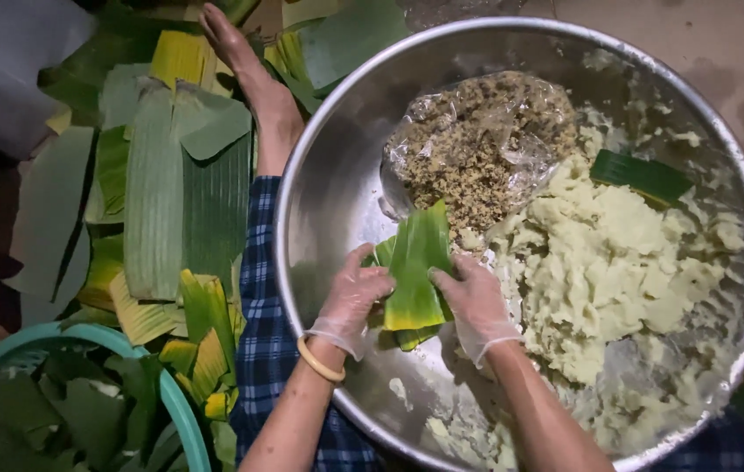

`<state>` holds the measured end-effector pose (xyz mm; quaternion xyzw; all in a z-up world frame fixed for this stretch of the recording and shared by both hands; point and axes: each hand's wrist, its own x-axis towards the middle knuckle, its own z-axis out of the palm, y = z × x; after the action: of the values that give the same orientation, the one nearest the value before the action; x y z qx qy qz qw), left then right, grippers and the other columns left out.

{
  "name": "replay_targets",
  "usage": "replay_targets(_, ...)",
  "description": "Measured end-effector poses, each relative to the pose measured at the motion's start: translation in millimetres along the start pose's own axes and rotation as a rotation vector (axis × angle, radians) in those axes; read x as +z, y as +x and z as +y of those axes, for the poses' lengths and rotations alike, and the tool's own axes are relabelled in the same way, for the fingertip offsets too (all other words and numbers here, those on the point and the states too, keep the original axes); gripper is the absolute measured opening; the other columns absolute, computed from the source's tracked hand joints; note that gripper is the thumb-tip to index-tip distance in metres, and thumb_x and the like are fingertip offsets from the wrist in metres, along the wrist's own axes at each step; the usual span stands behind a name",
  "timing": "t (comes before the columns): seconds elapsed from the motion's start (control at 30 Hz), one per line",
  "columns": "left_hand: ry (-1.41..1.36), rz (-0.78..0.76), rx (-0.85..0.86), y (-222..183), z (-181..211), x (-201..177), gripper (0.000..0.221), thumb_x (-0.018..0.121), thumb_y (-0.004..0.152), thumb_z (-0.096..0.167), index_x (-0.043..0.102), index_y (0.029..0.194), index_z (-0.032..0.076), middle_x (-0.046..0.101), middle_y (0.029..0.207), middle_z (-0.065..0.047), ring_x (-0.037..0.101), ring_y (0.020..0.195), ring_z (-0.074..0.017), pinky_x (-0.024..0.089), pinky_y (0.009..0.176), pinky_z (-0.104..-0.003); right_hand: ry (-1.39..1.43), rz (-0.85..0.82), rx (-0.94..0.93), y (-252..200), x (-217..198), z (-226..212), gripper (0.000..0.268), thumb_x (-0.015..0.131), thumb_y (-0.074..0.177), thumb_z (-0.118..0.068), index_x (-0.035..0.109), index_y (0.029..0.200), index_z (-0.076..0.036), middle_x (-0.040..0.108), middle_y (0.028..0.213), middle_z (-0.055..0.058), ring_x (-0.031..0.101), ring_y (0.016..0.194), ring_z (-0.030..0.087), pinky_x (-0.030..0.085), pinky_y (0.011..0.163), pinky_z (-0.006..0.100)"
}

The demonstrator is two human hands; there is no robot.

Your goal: Shaping dough and filling into balls and placing them on banana leaves in preparation for wrapping.

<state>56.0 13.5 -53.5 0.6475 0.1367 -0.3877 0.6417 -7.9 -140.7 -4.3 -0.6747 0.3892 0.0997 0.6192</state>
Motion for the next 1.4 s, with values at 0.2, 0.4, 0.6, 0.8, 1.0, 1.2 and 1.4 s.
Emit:
replay_targets(0.2,0.039,-0.011,-0.034,-10.0,-1.4,5.4,0.089,0.079,0.072,0.013,0.038,0.151,0.006,0.054,0.107,-0.018,0.058,0.098,-0.0295,0.052,0.085,-0.047,-0.253,-0.088,-0.048,22.4,-0.5,24.1,0.045,0.064,0.097,-0.016,0.056,0.141,-0.008,0.06,0.138,0.017,0.058,0.127,0.031,0.047,0.107,0.044)
replay_targets(0.4,-0.062,0.031,-0.176,-6.0,2.2,17.0,0.071,0.089,0.072,0.025,0.053,0.127,-0.002,0.056,0.11,-0.018,0.056,0.101,-0.0301,0.055,0.084,-0.047,-0.277,-0.118,-0.109,11.4,-0.6,9.3,0.036,0.064,0.096,-0.013,0.065,0.131,-0.008,0.068,0.129,0.016,0.066,0.115,0.034,0.054,0.1,0.047)
replay_targets(0.6,0.285,0.076,-0.121,15.1,4.3,14.0,0.059,0.073,0.082,0.008,0.052,0.137,0.004,0.054,0.126,-0.023,0.06,0.116,-0.0399,0.059,0.091,-0.051,-0.463,0.021,-0.155,25.4,-0.5,30.9,0.03,0.066,0.094,-0.022,0.071,0.121,-0.01,0.069,0.126,0.015,0.064,0.119,0.036,0.051,0.103,0.051)
replay_targets(0.8,0.839,0.198,-0.009,47.7,5.5,11.2,0.055,0.061,0.095,0.006,0.047,0.147,0.015,0.065,0.113,-0.017,0.066,0.106,-0.0368,0.055,0.092,-0.056,-0.834,0.047,-0.253,37.4,4.2,38.9,0.04,0.059,0.1,-0.027,0.057,0.139,-0.021,0.062,0.128,0.009,0.059,0.122,0.027,0.052,0.101,0.044)
replay_targets(1.0,0.91,0.19,0.09,51.1,23.4,18.4,0.061,0.059,0.096,0.005,0.04,0.152,0.02,0.067,0.126,-0.022,0.061,0.122,-0.0426,0.046,0.104,-0.065,-1.219,0.036,-0.675,80.8,27.1,112.9,0.056,0.071,0.089,-0.031,0.049,0.139,-0.027,0.055,0.114,0.007,0.061,0.106,0.029,0.06,0.083,0.045)
replay_targets(1.2,0.908,0.126,0.062,46.9,10.5,8.5,0.088,0.062,0.087,-0.008,0.02,0.161,0.013,0.041,0.153,-0.027,0.046,0.136,-0.0467,0.04,0.113,-0.062,-1.274,-0.239,-0.348,76.4,33.8,99.5,0.065,0.067,0.09,-0.039,0.041,0.149,-0.034,0.056,0.118,0.006,0.061,0.109,0.031,0.059,0.087,0.046)
replay_targets(1.4,1.418,0.353,0.516,27.7,23.8,22.8,0.048,0.059,0.088,-0.012,0.053,0.132,0.006,0.06,0.118,-0.022,0.065,0.101,-0.0379,0.058,0.08,-0.05,-1.257,-0.206,-0.365,74.4,36.0,100.1,0.065,0.067,0.09,-0.042,0.042,0.149,-0.031,0.053,0.119,0.008,0.058,0.109,0.032,0.058,0.085,0.048)
